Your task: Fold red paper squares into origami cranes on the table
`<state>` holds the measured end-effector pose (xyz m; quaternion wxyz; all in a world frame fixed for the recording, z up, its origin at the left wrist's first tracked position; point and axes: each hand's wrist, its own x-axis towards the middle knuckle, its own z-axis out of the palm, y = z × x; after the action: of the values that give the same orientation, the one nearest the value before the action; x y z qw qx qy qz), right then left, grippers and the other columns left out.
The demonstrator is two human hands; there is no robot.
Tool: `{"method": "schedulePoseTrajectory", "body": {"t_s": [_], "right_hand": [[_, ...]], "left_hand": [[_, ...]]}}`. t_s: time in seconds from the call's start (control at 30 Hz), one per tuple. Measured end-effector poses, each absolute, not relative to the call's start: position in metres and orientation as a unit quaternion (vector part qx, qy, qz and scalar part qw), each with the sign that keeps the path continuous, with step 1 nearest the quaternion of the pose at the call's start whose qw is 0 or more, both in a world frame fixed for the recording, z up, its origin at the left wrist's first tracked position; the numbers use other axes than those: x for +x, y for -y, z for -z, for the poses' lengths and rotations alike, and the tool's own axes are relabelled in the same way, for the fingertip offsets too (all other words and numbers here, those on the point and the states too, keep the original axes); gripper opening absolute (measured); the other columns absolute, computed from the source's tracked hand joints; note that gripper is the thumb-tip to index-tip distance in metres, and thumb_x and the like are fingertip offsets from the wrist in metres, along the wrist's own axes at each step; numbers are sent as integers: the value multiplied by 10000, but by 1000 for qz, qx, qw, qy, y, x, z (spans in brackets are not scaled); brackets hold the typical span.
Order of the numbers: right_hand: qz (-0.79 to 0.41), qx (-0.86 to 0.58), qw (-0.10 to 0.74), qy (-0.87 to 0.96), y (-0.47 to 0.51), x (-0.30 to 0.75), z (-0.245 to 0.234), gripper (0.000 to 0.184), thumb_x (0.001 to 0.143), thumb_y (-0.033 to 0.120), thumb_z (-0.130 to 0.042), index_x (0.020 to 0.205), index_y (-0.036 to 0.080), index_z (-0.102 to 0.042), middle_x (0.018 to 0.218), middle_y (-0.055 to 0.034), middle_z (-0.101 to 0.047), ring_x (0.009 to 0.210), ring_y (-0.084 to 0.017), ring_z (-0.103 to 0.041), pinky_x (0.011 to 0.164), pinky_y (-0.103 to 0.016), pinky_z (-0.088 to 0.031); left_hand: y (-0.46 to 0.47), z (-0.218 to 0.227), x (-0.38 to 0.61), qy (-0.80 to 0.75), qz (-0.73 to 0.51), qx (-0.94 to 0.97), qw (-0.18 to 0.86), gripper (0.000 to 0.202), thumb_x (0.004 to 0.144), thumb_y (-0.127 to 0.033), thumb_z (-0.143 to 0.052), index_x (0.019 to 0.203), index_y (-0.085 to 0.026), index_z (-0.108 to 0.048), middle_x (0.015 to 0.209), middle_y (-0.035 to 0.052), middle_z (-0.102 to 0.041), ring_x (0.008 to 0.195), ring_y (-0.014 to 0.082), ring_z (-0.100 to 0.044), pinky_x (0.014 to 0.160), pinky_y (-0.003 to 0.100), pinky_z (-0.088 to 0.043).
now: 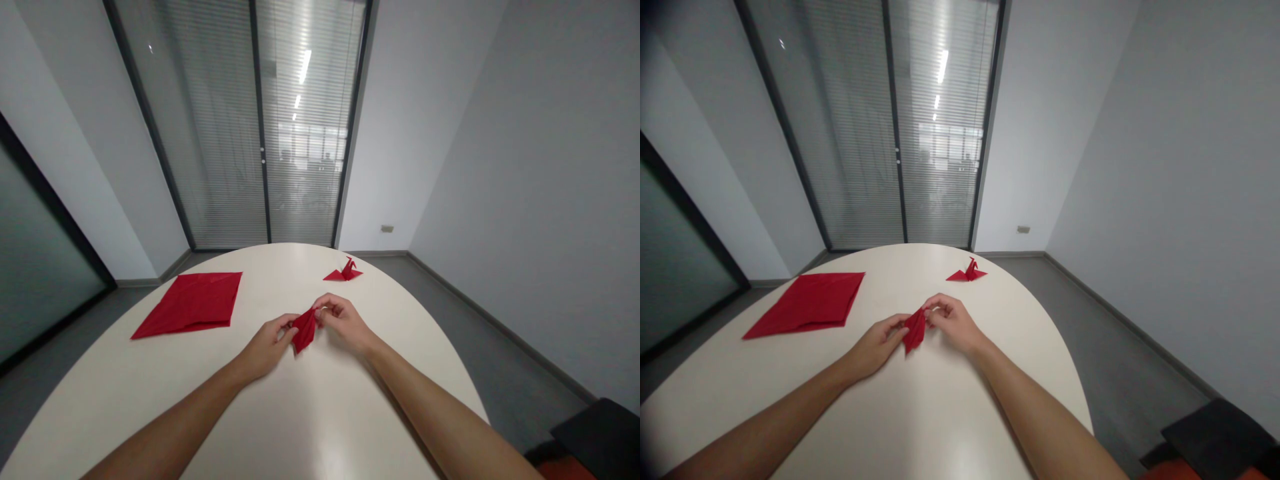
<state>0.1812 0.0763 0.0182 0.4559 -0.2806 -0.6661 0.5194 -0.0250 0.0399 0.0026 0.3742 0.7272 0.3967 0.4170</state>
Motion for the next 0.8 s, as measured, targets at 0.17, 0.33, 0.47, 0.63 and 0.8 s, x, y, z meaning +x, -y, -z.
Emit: {"method": "schedulePoseTrajectory", "body": {"t_s": [0.17,0.33,0.47,0.63,0.8], "right_hand": [[-531,-279,438,670,-75,181,-20,303,839,474,-718,883,183,-645,712,-6,-670,619,-140,-630,638,-290,-515],[-543,-289,443,652,-78,183,-17,347,808,512,-739,895,197,-621,726,8,-662,586,-135,-640,595,-274,-521],[-538,-285,432,665,-80,185,-15,347,834,511,-717,929,192,-618,777,-9,-674,623,-141,-657,592,-262,-501],[-515,-295,459,661,-81,184,-10,318,844,472,-726,921,210,-563,781,7,-655,679,-140,-645,620,-255,-476],[-515,-292,462,660,-81,181,-9,315,825,473,-746,873,195,-604,779,-3,-649,699,-143,-626,678,-286,-491]], "left_hand": [[-38,-3,-25,-396,-412,730,376,331,906,-249,-551,1202,-183,-684,1109,93,-739,974,211,-667,978,381,-498],[-37,-4,-26,-405,-400,722,393,337,858,-244,-629,1185,-194,-692,1086,77,-742,898,207,-665,924,359,-511],[-38,-4,-27,-404,-396,735,374,270,865,-229,-618,1114,-191,-716,1010,58,-749,924,212,-659,888,332,-501],[-38,-3,-27,-423,-413,740,322,233,882,-226,-589,1072,-190,-718,981,51,-748,891,207,-658,840,314,-496],[-38,-1,-27,-441,-421,744,273,189,888,-210,-572,1019,-189,-707,944,42,-734,868,196,-649,824,306,-479]]}}
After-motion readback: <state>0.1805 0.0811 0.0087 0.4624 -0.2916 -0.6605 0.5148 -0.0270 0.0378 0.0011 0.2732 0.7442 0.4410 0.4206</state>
